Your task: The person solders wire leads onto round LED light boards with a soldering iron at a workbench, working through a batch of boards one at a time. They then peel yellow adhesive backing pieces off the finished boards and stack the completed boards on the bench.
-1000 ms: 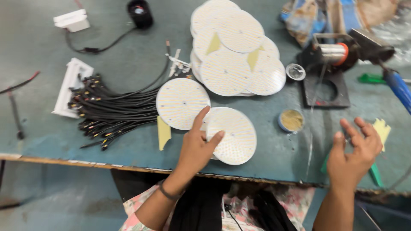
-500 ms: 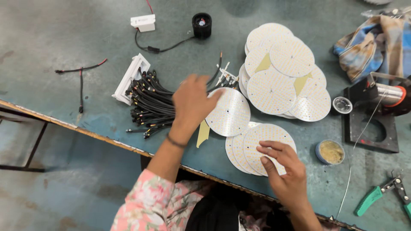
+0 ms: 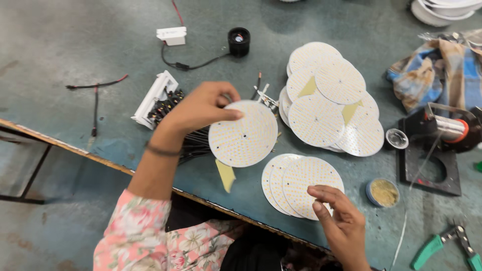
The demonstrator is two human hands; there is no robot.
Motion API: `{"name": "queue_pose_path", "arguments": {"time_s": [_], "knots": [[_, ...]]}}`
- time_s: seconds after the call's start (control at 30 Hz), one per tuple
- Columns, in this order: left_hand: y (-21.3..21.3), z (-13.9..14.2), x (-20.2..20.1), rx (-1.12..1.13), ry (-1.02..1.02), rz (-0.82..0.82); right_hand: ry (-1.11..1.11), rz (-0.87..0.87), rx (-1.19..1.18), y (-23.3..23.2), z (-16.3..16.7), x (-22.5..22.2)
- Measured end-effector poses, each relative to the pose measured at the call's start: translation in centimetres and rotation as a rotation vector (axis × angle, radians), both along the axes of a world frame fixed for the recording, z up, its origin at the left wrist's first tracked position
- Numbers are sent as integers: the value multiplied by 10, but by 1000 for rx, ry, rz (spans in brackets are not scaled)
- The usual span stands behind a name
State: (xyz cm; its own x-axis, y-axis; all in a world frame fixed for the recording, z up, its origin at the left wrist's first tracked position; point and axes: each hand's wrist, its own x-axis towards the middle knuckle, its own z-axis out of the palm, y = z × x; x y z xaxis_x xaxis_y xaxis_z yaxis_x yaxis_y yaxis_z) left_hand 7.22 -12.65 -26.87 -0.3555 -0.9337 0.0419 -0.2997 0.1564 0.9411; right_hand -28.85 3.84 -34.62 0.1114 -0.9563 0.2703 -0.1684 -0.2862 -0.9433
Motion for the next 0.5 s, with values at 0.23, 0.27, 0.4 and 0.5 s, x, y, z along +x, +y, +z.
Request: {"name": "queue_pose_path", "arguments": {"time_s": [0.23,0.27,0.4,0.5], "knots": [[98,-28,-51,-12,876,602,-684,111,319,-16,-28,38],[108,-38,-71,94,976,553,-783,112,348,-19,-30,39],[130,-62,-120,331,1119,411,-823,-129,271,-22,-33,12],[137,-65,-120,489,953,168,-723,-169,243,-17,-29,-25]]}}
